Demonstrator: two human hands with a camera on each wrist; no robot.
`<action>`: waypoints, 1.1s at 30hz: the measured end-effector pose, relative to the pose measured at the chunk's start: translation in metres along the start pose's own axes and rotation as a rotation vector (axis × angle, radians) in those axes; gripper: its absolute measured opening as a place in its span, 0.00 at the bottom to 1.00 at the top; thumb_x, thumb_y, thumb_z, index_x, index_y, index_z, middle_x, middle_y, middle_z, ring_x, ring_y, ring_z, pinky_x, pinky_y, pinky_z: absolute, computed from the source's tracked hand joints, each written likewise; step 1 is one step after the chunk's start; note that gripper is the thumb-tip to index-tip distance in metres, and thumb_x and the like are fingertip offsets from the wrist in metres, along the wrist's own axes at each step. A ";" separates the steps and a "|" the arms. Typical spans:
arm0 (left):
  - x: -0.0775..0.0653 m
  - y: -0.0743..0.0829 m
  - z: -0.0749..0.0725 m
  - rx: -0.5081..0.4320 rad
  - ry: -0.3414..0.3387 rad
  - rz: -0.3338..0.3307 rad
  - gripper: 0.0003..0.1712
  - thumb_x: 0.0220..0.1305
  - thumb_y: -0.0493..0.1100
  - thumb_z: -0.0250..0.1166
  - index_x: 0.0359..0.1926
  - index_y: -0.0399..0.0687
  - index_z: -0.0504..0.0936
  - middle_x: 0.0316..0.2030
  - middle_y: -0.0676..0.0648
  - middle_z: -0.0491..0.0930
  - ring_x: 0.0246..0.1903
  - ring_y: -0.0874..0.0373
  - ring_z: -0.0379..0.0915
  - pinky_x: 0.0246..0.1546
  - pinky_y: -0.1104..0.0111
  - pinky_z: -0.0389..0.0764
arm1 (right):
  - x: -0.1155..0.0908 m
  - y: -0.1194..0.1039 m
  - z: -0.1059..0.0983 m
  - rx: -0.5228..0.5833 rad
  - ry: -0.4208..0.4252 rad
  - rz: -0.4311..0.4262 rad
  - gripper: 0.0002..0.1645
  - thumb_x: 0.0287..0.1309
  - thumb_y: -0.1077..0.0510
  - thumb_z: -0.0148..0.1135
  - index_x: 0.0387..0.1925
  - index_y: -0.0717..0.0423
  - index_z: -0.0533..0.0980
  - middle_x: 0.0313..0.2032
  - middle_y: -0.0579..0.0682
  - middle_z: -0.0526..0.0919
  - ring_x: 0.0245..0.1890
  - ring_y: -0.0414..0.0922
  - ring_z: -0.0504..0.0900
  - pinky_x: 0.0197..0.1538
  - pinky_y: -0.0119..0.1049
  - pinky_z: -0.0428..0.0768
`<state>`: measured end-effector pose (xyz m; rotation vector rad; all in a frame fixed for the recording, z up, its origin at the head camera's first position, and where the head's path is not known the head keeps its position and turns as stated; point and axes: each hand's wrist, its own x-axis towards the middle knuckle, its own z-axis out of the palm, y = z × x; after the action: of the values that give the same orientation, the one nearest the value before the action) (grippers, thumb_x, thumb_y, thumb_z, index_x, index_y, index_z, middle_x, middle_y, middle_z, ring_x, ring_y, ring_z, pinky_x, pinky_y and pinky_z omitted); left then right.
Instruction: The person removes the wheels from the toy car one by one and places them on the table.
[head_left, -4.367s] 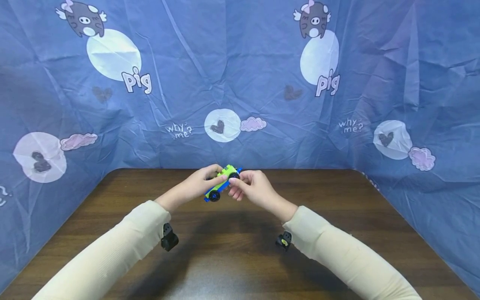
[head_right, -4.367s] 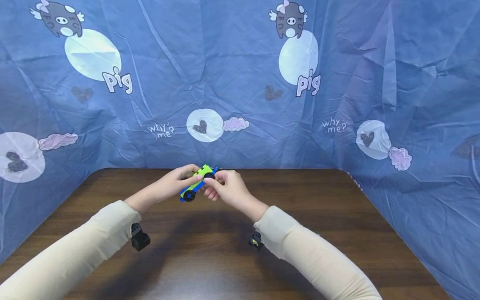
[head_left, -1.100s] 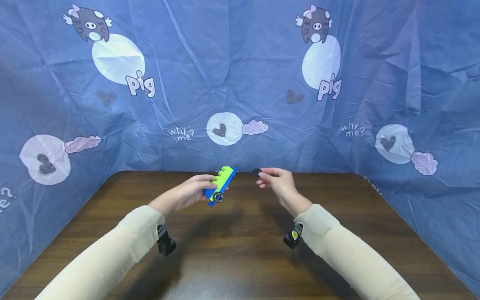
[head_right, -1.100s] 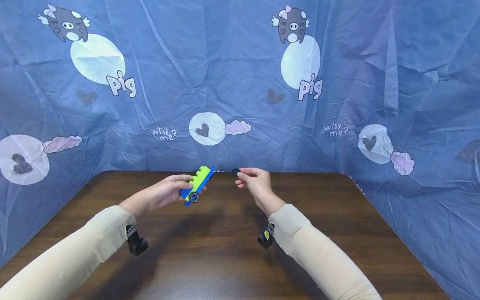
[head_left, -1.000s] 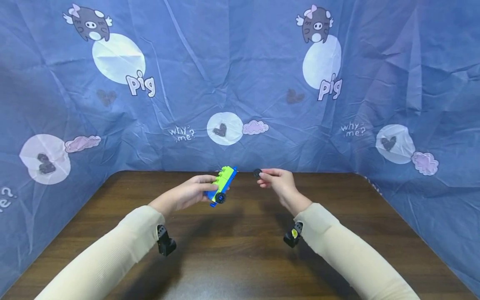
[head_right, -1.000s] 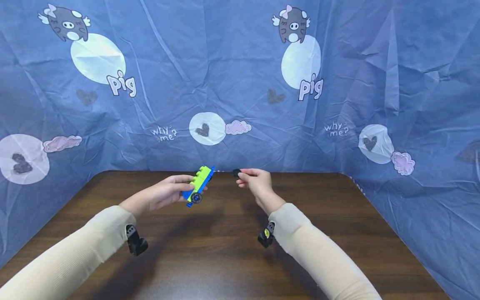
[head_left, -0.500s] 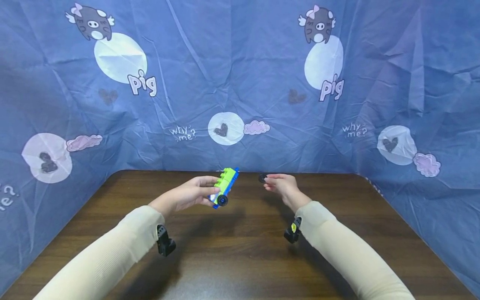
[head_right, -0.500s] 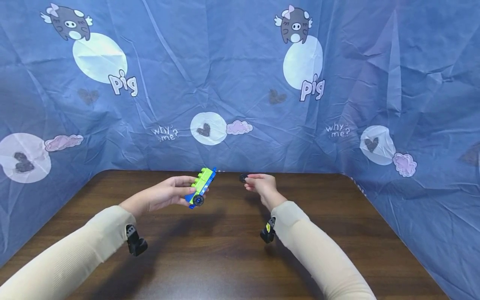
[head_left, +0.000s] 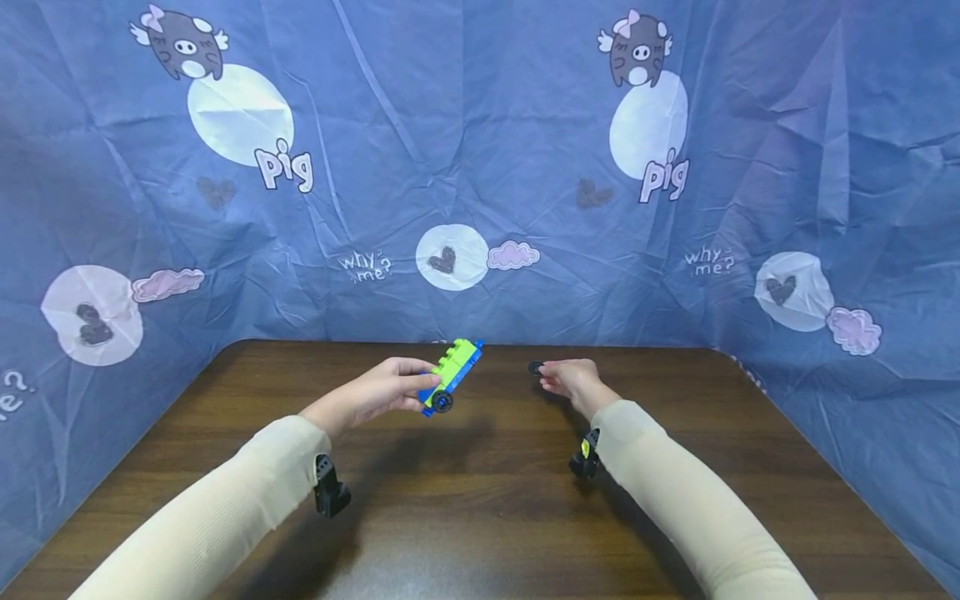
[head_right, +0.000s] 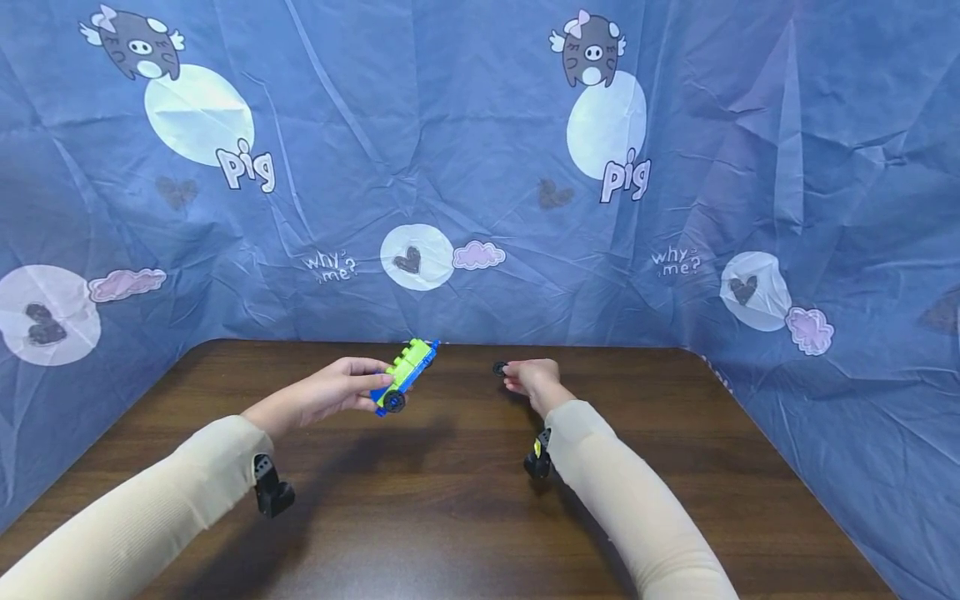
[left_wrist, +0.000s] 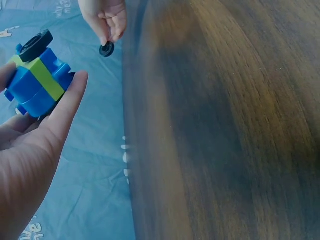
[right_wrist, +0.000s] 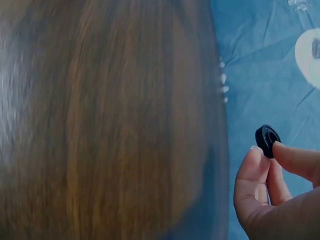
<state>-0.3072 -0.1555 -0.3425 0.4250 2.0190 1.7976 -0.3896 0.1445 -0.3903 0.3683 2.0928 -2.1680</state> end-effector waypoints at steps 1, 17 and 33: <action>0.000 0.000 0.000 0.006 0.014 0.001 0.26 0.69 0.37 0.54 0.60 0.20 0.64 0.35 0.50 0.79 0.34 0.63 0.79 0.37 0.72 0.82 | 0.002 0.001 -0.001 -0.015 0.006 0.010 0.20 0.57 0.74 0.59 0.52 0.77 0.73 0.20 0.48 0.81 0.17 0.36 0.79 0.28 0.26 0.82; 0.003 -0.003 0.002 0.053 0.095 0.019 0.23 0.69 0.40 0.55 0.59 0.28 0.69 0.42 0.46 0.78 0.37 0.63 0.78 0.39 0.72 0.79 | 0.018 0.012 -0.011 -0.108 0.085 0.086 0.19 0.53 0.76 0.62 0.48 0.77 0.74 0.19 0.52 0.80 0.15 0.38 0.80 0.27 0.29 0.82; 0.001 -0.007 0.004 -0.019 0.042 0.014 0.23 0.72 0.40 0.52 0.60 0.27 0.66 0.53 0.31 0.79 0.42 0.59 0.82 0.42 0.70 0.81 | 0.015 0.011 -0.007 -0.187 0.099 0.089 0.28 0.50 0.77 0.62 0.55 0.79 0.66 0.22 0.55 0.78 0.15 0.38 0.80 0.32 0.30 0.84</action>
<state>-0.3059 -0.1526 -0.3494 0.4003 2.0307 1.8471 -0.4010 0.1520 -0.4045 0.5476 2.2615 -1.9227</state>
